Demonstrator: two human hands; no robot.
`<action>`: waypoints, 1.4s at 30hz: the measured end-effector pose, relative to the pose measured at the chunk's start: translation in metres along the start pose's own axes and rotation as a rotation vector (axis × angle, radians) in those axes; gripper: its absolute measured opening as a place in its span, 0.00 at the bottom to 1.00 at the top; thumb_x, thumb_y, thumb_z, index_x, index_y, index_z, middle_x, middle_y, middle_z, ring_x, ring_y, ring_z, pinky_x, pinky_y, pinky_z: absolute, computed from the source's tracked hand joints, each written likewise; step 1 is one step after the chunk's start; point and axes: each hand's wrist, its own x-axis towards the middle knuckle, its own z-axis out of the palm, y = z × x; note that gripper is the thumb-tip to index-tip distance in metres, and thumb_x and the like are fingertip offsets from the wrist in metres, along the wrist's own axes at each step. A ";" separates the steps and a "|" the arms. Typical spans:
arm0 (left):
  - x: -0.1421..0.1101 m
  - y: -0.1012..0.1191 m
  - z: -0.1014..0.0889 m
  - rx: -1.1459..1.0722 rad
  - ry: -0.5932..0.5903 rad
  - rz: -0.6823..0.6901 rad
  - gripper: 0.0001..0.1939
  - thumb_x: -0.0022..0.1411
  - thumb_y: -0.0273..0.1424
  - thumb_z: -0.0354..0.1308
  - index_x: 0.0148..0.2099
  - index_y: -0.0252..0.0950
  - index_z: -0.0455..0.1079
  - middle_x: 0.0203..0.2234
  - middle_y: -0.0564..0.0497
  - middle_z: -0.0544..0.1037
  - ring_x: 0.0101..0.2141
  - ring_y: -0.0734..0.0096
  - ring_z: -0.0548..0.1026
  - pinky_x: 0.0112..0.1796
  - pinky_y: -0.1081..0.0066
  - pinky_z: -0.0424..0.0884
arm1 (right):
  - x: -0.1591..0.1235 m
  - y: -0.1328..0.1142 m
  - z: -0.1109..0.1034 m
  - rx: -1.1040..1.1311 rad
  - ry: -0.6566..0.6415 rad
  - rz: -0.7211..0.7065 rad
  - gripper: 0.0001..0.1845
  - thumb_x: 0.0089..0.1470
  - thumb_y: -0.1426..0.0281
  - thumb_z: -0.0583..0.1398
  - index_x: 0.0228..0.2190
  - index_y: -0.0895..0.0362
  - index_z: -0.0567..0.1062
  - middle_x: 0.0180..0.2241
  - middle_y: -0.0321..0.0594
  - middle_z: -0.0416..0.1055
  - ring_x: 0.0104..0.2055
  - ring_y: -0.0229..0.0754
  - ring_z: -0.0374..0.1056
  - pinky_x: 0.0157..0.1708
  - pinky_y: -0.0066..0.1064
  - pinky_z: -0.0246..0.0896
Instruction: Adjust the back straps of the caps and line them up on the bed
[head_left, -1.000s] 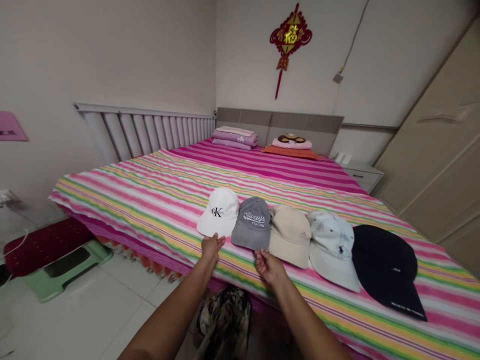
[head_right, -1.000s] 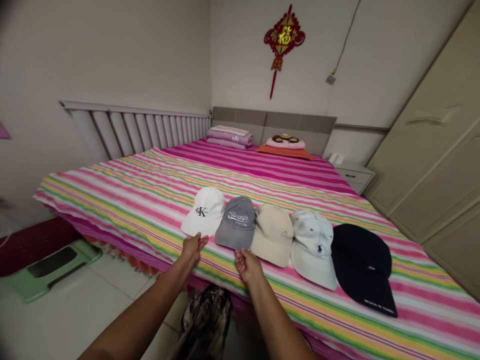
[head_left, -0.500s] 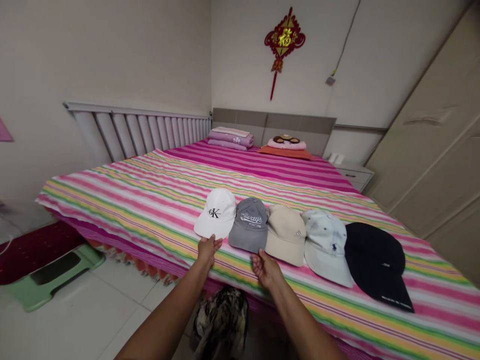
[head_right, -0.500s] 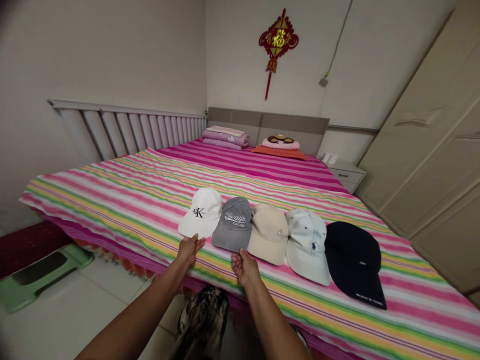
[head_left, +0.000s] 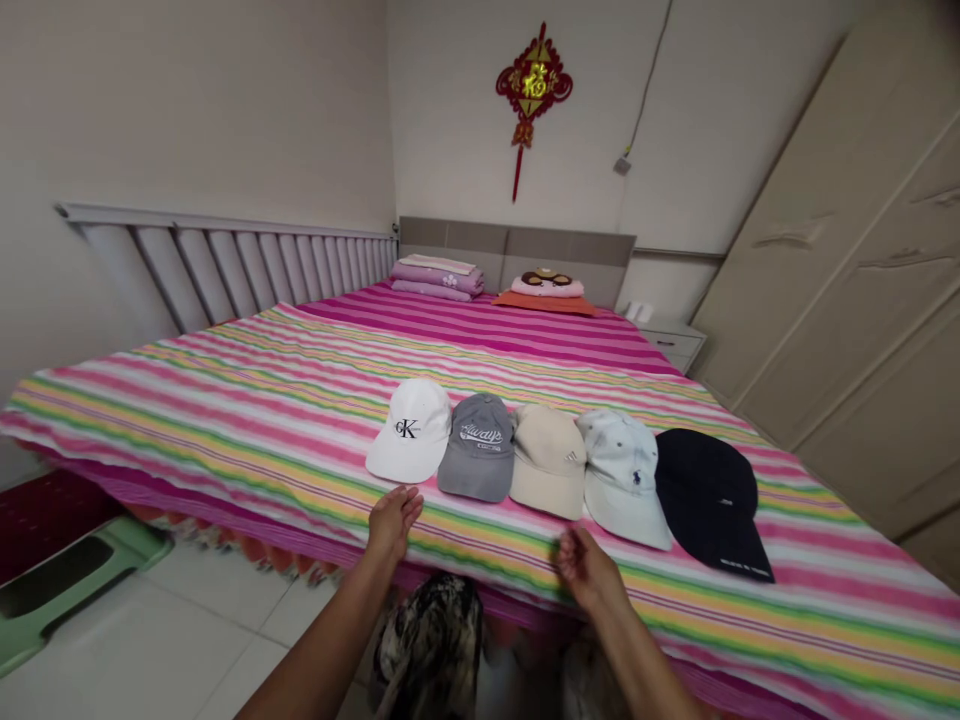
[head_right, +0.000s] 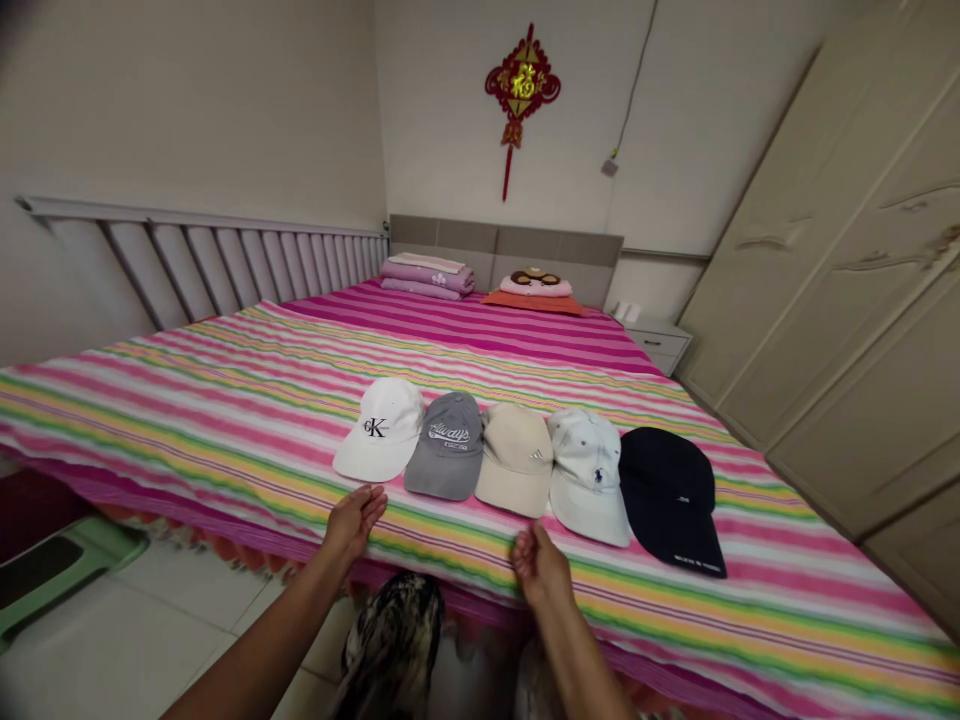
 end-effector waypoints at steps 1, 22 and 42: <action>-0.001 -0.002 0.000 0.004 -0.002 -0.006 0.04 0.55 0.19 0.49 0.31 0.31 0.62 0.20 0.50 0.74 0.20 0.77 0.73 0.26 0.76 0.70 | 0.000 -0.009 -0.009 0.021 0.024 -0.022 0.15 0.56 0.73 0.51 0.18 0.59 0.63 0.10 0.31 0.64 0.11 0.29 0.59 0.11 0.17 0.57; -0.022 -0.025 0.031 0.094 -0.127 -0.171 0.02 0.56 0.25 0.52 0.32 0.31 0.63 0.21 0.48 0.74 0.20 0.73 0.74 0.23 0.75 0.69 | 0.027 -0.052 -0.057 0.127 0.186 -0.187 0.11 0.56 0.74 0.52 0.22 0.60 0.64 0.15 0.27 0.65 0.15 0.28 0.63 0.15 0.19 0.62; -0.026 -0.034 0.047 0.080 -0.175 -0.196 0.07 0.54 0.23 0.53 0.26 0.33 0.58 0.15 0.50 0.71 0.19 0.73 0.73 0.21 0.77 0.67 | 0.035 -0.009 -0.006 0.088 -0.023 0.116 0.07 0.55 0.75 0.54 0.26 0.63 0.68 0.21 0.30 0.67 0.17 0.27 0.62 0.15 0.18 0.60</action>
